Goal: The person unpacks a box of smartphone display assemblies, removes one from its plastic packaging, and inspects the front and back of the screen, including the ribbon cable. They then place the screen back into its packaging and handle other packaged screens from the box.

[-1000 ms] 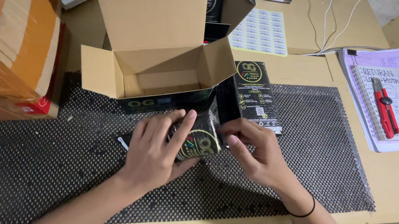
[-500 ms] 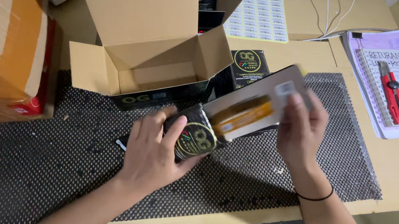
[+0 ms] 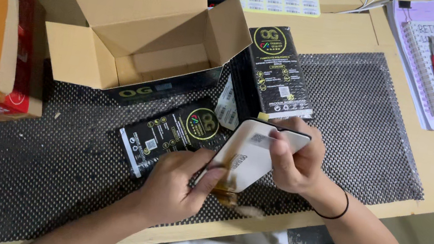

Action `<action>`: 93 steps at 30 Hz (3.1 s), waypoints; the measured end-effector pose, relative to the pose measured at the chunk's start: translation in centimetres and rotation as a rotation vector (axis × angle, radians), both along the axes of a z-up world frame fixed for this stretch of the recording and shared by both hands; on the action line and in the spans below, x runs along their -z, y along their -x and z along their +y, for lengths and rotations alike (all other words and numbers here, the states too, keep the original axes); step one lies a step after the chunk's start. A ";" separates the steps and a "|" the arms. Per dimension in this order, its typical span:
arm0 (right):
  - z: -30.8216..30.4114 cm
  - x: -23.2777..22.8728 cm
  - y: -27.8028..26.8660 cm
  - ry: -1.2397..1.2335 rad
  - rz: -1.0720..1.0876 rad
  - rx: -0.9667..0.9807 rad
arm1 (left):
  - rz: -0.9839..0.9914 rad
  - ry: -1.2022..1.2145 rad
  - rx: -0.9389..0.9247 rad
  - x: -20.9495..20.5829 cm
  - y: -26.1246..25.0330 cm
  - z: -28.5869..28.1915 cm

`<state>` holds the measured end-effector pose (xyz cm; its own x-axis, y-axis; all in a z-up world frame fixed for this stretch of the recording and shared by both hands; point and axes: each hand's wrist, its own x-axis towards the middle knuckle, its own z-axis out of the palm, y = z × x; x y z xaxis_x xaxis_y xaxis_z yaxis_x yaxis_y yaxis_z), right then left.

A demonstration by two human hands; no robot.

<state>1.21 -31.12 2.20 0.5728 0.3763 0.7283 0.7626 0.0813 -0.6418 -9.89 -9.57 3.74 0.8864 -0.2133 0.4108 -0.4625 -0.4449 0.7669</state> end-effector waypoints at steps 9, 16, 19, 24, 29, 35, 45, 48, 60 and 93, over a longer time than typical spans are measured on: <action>1.8 -2.4 0.9 0.455 -0.059 -0.444 | 0.067 0.276 -0.279 1.0 1.5 0.0; 0.8 -3.1 2.0 0.168 0.191 -0.359 | 0.148 0.323 -0.029 -0.8 2.6 -1.8; 0.0 -2.9 2.1 0.231 0.437 -0.311 | -0.017 0.286 -0.004 -1.4 2.8 -2.2; 0.2 -2.8 2.2 0.185 0.677 -0.465 | 0.072 0.454 0.025 -2.6 2.5 -2.2; 0.3 -3.3 2.2 0.238 0.668 -0.431 | 0.031 0.387 0.028 -3.2 2.3 -1.8; 0.2 -3.3 2.1 0.253 0.619 -0.423 | 0.004 0.358 0.022 -2.7 2.3 -1.7; -0.2 -3.5 2.2 0.319 0.484 -0.345 | -0.012 0.422 0.055 -1.0 2.8 -1.5; 0.1 -3.5 2.3 0.287 0.539 -0.377 | -0.043 0.415 0.059 -0.5 3.1 -1.7; 0.6 -3.7 2.6 0.224 0.786 -0.507 | -0.098 0.394 -0.004 -0.7 3.1 -2.1; 2.1 -3.9 2.6 0.220 0.702 -0.426 | 0.310 0.679 -0.111 -0.3 3.5 -2.8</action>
<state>-1.35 -29.02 6.07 0.6417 0.7537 0.1418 0.1139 0.0892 -0.9895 -13.40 -12.34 4.02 0.9843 0.0954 0.1487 -0.1611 0.1401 0.9769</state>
